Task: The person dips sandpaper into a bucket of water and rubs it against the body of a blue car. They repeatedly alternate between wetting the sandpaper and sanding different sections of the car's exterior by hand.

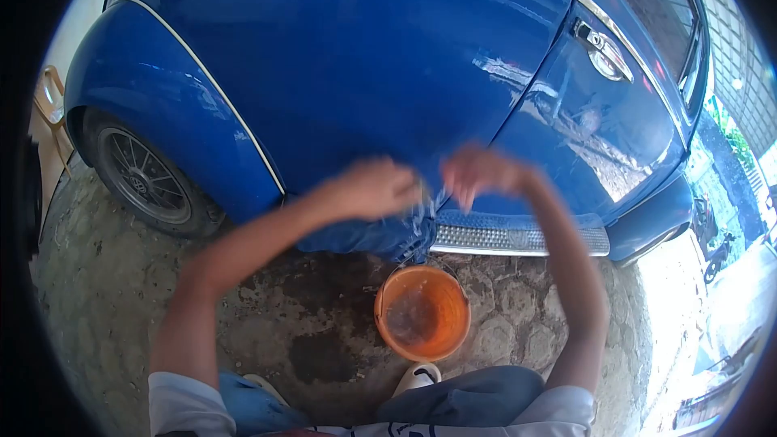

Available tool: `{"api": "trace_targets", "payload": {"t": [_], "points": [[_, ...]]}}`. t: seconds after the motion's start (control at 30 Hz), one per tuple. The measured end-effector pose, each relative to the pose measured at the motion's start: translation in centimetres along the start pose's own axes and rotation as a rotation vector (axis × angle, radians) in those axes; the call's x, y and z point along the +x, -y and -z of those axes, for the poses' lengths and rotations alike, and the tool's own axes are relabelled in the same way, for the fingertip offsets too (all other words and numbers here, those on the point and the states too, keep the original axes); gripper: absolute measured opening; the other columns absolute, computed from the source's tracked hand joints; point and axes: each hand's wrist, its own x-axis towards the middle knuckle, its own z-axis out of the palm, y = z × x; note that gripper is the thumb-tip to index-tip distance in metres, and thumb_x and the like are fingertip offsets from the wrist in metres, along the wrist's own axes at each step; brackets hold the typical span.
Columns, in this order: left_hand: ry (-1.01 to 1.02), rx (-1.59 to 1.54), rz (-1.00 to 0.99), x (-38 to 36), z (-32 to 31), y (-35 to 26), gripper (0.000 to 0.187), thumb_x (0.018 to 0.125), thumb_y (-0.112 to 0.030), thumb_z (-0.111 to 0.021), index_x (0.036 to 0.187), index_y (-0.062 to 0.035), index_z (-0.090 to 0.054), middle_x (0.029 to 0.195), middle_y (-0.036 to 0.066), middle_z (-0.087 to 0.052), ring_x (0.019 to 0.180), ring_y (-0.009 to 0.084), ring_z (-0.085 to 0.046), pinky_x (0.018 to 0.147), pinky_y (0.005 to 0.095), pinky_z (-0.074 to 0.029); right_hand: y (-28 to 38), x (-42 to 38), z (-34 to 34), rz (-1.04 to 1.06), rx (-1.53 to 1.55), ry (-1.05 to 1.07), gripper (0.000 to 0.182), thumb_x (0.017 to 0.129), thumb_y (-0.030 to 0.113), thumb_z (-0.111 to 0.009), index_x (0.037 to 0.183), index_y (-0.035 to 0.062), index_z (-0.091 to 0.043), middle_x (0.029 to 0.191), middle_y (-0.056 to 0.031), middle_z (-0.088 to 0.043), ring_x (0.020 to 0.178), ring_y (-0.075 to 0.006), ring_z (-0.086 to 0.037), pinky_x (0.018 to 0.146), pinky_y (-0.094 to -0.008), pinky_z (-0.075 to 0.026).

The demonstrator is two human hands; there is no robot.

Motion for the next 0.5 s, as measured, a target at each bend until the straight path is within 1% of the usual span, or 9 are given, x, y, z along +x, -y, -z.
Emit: {"api": "trace_targets", "payload": {"t": [0.07, 0.13, 0.17, 0.2, 0.3, 0.37, 0.4, 0.47, 0.5], "points": [[-0.43, 0.034, -0.07, -1.7, 6.8, 0.4, 0.053, 0.103, -0.056, -0.056, 0.103, -0.0048, -0.07, 0.079, 0.02, -0.072, 0.073, 0.0366, -0.072, 0.067, 0.0458, -0.056, 4.1, 0.8, 7.7, 0.375, -0.095, -0.195, 0.04, 0.104, 0.037, -0.054, 0.118, 0.0013, -0.066, 0.094, -0.0155, -0.075, 0.083, -0.0225, -0.075, 0.079, -0.0372, -0.063], [-0.709, 0.067, -0.061, -3.1, 12.2, 0.9, 0.048, 0.102, -0.05, -0.062, 0.108, -0.0027, -0.072, 0.076, 0.018, -0.07, 0.068, 0.0309, -0.07, 0.064, 0.0419, -0.053, 11.0, 1.5, 11.6, 0.467, -0.109, -0.469, 0.043, 0.106, 0.039, -0.052, 0.122, 0.0011, -0.063, 0.091, -0.0116, -0.074, 0.085, -0.0234, -0.076, 0.081, -0.039, -0.062], [-0.882, 0.051, -0.107, -3.5, 13.9, 1.9, 0.047, 0.103, -0.047, -0.064, 0.111, -0.0017, -0.073, 0.074, 0.016, -0.07, 0.066, 0.027, -0.069, 0.062, 0.0398, -0.052, 13.9, 2.3, 12.9, 0.412, -0.082, -0.528, 0.044, 0.106, 0.04, -0.053, 0.13, 0.0046, -0.061, 0.106, -0.0127, -0.073, 0.1, -0.0259, -0.074, 0.091, -0.0425, -0.059], [-0.948, 0.018, -0.123, -4.0, 15.2, 2.6, 0.047, 0.103, -0.045, -0.064, 0.113, -0.0007, -0.073, 0.074, 0.014, -0.07, 0.065, 0.0227, -0.068, 0.061, 0.0377, -0.05, 16.7, 3.1, 13.8, 0.358, -0.056, -0.586, 0.046, 0.106, 0.04, -0.054, 0.138, 0.008, -0.06, 0.121, -0.0138, -0.073, 0.114, -0.0283, -0.071, 0.101, -0.046, -0.055], [-1.052, 0.019, -0.103, -5.8, 17.1, 4.3, 0.045, 0.104, -0.043, -0.064, 0.113, 0.0002, -0.074, 0.076, 0.009, -0.072, 0.067, 0.0142, -0.068, 0.061, 0.0333, -0.05, 23.0, 7.4, 14.5, 0.45, 0.134, -0.63, 0.034, 0.102, 0.02, -0.055, 0.128, 0.0013, -0.064, 0.109, -0.0194, -0.071, 0.121, -0.038, -0.066, 0.103, -0.0517, -0.054], [-1.087, 0.097, -0.084, -6.6, 17.3, 5.2, 0.04, 0.101, -0.041, -0.065, 0.113, -0.0045, -0.076, 0.082, 0.015, -0.076, 0.072, 0.0301, -0.075, 0.067, 0.0401, -0.057, 24.6, 11.3, 13.9, 0.765, 0.007, -0.794, 0.03, 0.1, 0.016, -0.058, 0.124, 0.0005, -0.065, 0.101, -0.0188, -0.071, 0.112, -0.0383, -0.07, 0.095, -0.0506, -0.058], [-1.088, 0.099, -0.076, -7.2, 17.3, 5.4, 0.04, 0.101, -0.041, -0.065, 0.113, -0.0045, -0.076, 0.082, 0.015, -0.076, 0.072, 0.0301, -0.075, 0.067, 0.0401, -0.057, 25.4, 12.3, 12.3, 0.768, 0.011, -0.787, 0.03, 0.1, 0.016, -0.058, 0.124, 0.0005, -0.065, 0.101, -0.0188, -0.071, 0.112, -0.0383, -0.07, 0.095, -0.0506, -0.058], [-1.028, 0.155, 0.058, -8.3, 16.8, 5.6, 0.042, 0.099, -0.041, -0.066, 0.116, -0.0037, -0.075, 0.085, 0.015, -0.077, 0.076, 0.0308, -0.076, 0.071, 0.0394, -0.058, 25.5, 13.1, 8.3, 0.885, -0.546, -1.138, 0.034, 0.099, 0.019, -0.061, 0.128, 0.002, -0.066, 0.122, -0.023, -0.068, 0.128, -0.0403, -0.061, 0.108, -0.0554, -0.049], [-1.019, 0.157, 0.07, -8.8, 16.3, 5.9, 0.042, 0.099, -0.041, -0.066, 0.116, -0.0037, -0.075, 0.085, 0.015, -0.077, 0.076, 0.0308, -0.076, 0.071, 0.0394, -0.058, 24.8, 13.7, 6.6, 0.885, -0.532, -1.132, 0.034, 0.099, 0.019, -0.061, 0.128, 0.002, -0.066, 0.122, -0.023, -0.068, 0.128, -0.0403, -0.061, 0.108, -0.0554, -0.049]]}}
